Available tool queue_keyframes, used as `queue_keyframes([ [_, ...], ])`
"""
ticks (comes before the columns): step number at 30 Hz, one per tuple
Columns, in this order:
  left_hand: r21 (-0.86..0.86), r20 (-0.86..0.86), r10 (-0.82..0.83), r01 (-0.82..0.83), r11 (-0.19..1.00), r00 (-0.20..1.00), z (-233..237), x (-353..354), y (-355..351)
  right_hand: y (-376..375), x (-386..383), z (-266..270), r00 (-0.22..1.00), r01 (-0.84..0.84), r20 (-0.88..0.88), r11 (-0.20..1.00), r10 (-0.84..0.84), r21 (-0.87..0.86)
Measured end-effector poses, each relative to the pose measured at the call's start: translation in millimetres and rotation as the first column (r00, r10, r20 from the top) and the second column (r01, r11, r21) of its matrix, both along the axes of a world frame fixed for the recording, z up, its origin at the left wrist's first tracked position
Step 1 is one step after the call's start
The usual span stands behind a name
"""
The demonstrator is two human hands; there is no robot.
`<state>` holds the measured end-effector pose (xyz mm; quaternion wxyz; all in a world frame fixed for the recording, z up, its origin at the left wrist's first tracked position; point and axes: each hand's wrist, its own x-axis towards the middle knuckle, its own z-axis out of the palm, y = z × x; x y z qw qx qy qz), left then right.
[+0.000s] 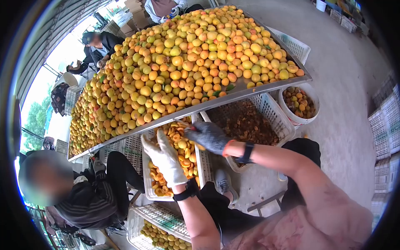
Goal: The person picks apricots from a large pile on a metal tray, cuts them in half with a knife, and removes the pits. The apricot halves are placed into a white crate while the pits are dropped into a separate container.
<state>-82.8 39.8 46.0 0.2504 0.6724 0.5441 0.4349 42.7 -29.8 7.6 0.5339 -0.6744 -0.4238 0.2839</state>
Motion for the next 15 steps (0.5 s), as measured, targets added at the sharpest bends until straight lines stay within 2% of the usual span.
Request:
queue_keyframes([
  [1, 0.055, 0.061, 0.002, -0.005, 0.998, 0.998, -1.4, -2.5, 0.0, 23.5, -8.7, -16.7, 1.0, 0.009, 0.01, 0.995, -0.01, 0.094],
  [3, 0.062, 0.126, 0.009, -0.017, 0.998, 0.992, 3.8, -3.1, -2.7, 49.5, -14.9, -3.9, 0.984, -0.027, 0.175, 0.999, 0.033, -0.036],
  [4, 0.028, 0.21, -0.021, 0.015, 0.999, 0.978, 4.4, -2.3, -4.9, 56.0, -12.6, -3.4, 0.983, -0.025, 0.179, 0.999, 0.03, -0.031],
  [6, -0.044, 0.365, -0.072, 0.095, 0.995, 0.928, -3.6, -0.6, -7.1, 73.1, -5.5, -0.4, 0.972, 0.013, 0.23, 0.987, -0.051, 0.161],
  [7, -0.158, 0.452, -0.096, 0.186, 0.97, 0.887, 18.2, 4.0, -19.9, 77.5, 3.8, 4.6, 0.97, 0.011, 0.237, 0.989, -0.046, 0.147],
  [9, -0.167, 0.55, -0.14, 0.273, 0.947, 0.823, 1.8, 10.5, -18.1, 100.6, 35.2, -5.6, 0.909, 0.035, 0.398, 0.974, -0.125, 0.225],
  [11, -0.203, 0.543, -0.15, 0.303, 0.931, 0.826, 4.4, 16.9, -22.7, 114.2, 68.5, 9.2, 0.86, 0.048, 0.501, 0.992, -0.099, 0.114],
  [15, -0.182, 0.438, -0.238, 0.345, 0.921, 0.867, -0.7, 20.9, -18.3, 161.7, 126.5, 16.7, 0.672, 0.202, 0.723, 0.979, -0.163, 0.033],
])
